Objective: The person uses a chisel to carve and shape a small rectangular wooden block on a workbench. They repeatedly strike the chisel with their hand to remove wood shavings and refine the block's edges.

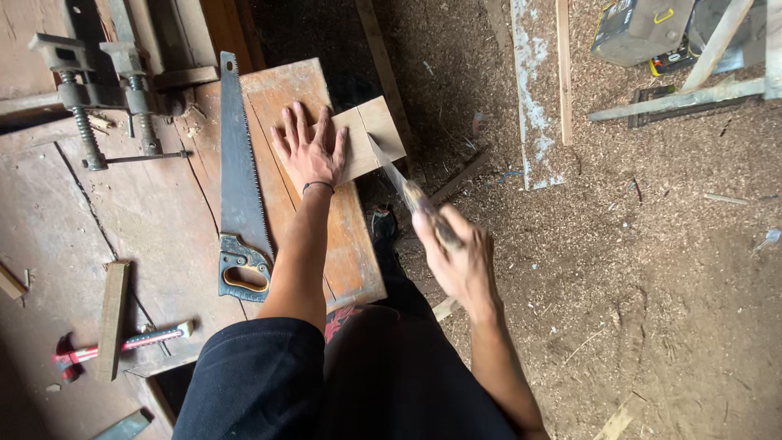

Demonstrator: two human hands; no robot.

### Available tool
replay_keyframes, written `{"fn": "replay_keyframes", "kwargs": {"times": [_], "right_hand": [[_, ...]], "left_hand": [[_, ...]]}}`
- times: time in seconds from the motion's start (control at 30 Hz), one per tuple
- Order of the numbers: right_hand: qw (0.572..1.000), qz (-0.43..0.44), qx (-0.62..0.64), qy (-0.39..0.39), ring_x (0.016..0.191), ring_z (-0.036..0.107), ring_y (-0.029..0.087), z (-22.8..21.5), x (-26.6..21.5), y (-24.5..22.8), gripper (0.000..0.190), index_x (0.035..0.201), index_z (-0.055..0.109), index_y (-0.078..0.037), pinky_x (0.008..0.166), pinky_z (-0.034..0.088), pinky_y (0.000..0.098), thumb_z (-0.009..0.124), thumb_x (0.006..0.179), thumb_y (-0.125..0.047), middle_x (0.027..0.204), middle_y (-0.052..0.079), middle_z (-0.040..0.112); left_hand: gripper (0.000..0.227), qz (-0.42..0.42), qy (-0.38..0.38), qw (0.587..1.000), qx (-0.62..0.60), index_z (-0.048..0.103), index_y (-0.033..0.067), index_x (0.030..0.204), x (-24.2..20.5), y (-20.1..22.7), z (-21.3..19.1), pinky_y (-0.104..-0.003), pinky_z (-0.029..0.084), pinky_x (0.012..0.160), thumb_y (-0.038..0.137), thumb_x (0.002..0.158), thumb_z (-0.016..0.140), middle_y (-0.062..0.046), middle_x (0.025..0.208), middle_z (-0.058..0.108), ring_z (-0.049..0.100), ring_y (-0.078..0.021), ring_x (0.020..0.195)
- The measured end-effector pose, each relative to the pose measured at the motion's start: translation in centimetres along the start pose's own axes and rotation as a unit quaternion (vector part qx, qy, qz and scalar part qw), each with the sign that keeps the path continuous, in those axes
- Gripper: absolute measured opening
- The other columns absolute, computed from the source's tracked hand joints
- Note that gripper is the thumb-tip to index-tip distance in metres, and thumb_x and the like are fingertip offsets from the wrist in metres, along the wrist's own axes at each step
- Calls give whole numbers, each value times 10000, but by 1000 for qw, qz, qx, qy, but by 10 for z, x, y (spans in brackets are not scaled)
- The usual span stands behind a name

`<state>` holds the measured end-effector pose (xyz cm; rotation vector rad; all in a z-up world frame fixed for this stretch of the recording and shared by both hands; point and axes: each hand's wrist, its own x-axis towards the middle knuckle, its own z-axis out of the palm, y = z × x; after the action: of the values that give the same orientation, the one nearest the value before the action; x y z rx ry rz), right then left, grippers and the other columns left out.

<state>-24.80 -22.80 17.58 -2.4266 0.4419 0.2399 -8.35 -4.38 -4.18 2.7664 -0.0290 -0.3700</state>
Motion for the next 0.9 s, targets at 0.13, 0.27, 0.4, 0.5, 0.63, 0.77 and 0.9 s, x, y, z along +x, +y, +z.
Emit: {"fn": "replay_keyframes", "kwargs": {"times": [0.13,0.27,0.4,0.5,0.63,0.77,0.9], "right_hand": [[1000,-17,-13,-5,354,533,51,-26,64,-30,426,792,584,-78,266,432,260,503,1059,-400,557,-2,634],[989,81,-48,-116,331,473,110,-1,121,-40,502,678,631,-142,293,411,278,461,1049,-434,499,11,606],[990,78,-81,-88,352,430,125,71,172,-34,568,672,660,-80,334,363,297,484,1084,-428,508,9,576],[987,89,-28,-131,336,489,111,97,179,-7,540,715,666,-75,325,430,277,507,1052,-467,487,21,569],[992,36,1,-119,329,534,117,91,177,17,470,730,686,-88,325,445,276,519,1021,-418,488,6,605],[998,-16,35,-41,350,543,95,87,141,26,397,831,709,-64,333,425,265,565,1046,-365,554,7,665],[986,-140,89,29,389,533,86,68,82,29,346,927,672,-57,303,419,253,514,1087,-318,594,35,638]], "left_hand": [[711,8,12,1000,10,428,331,1566,4,-2,2,-527,-92,1247,726,993,283,-83,1717,108,15,-268,1581],[711,3,-4,1000,23,427,342,1561,2,-3,5,-527,-102,1244,735,989,271,-83,1717,108,11,-268,1581],[704,-8,-8,1000,27,423,366,1552,5,-2,6,-522,-106,1243,742,980,257,-65,1711,112,6,-258,1580],[705,8,12,1000,23,411,360,1574,4,-4,7,-528,-102,1244,738,1002,245,-73,1705,114,10,-258,1577],[687,-15,-18,999,24,399,388,1562,4,-1,5,-525,-103,1252,728,991,227,-57,1726,114,5,-249,1591],[694,-8,-1,999,39,362,389,1585,1,-6,9,-532,-106,1253,731,1001,210,-52,1726,117,10,-244,1588],[714,-22,-50,996,75,338,408,1568,11,-2,7,-520,-116,1229,764,965,202,-40,1703,96,1,-243,1569]]}}
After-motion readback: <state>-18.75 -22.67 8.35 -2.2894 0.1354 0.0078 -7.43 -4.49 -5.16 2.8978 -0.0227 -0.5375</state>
